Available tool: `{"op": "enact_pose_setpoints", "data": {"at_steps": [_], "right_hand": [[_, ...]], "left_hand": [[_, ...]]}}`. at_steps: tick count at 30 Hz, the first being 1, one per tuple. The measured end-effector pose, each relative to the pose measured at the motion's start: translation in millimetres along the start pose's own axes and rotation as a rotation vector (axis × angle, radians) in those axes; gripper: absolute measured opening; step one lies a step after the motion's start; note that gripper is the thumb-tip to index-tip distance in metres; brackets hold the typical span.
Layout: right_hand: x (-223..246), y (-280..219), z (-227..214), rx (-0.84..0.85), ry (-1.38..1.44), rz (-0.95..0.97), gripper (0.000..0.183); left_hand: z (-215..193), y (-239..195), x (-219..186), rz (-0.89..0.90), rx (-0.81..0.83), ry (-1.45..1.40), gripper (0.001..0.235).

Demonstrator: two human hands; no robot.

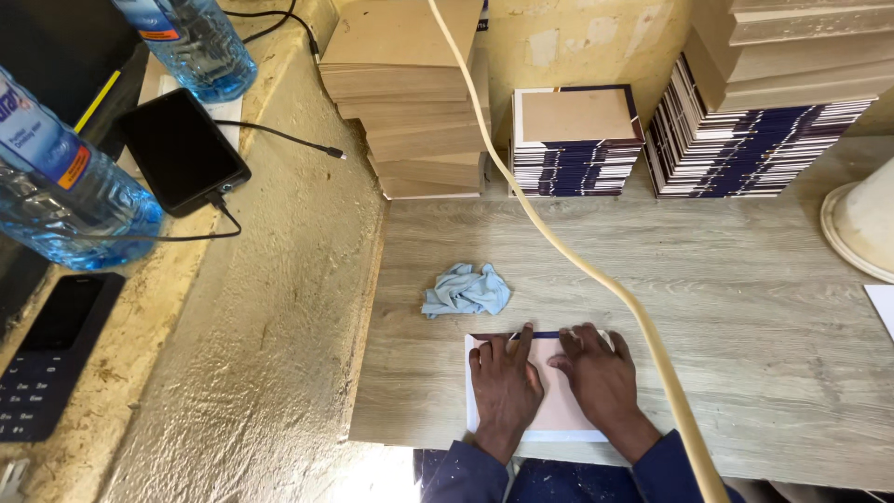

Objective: The person wraps a book with a cover sheet, folds the edges, and wipes the surface with a cloth. The person repeats this process for multiple books, stacking the wrapped books on the table.

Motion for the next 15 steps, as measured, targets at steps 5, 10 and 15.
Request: {"op": "enact_pose_setpoints", "data": {"at_steps": [5, 10, 15], "right_hand": [[7, -9, 12, -0.046, -0.049, -0.020, 0.047], [12, 80, 8, 0.400, 0.072, 0.060, 0.033], [63, 155, 3, 0.466, 0.958, -0.529, 0.033]], "left_hand": [[-1, -1, -1, -0.005, -0.003, -0.028, 0.067], [-5, -1, 1, 0.005, 0.004, -0.064, 0.059], [-15, -3, 4, 0.007, -0.169, -0.214, 0.054]]}}
Point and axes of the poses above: each hand's wrist, its own y-axis towards the middle knuckle, its own z-axis out of the palm, x = y × z, the point moved 4 cm from there along y, towards the middle knuckle, and after that the axes turned 11 degrees about y, right-handed, at the moved point
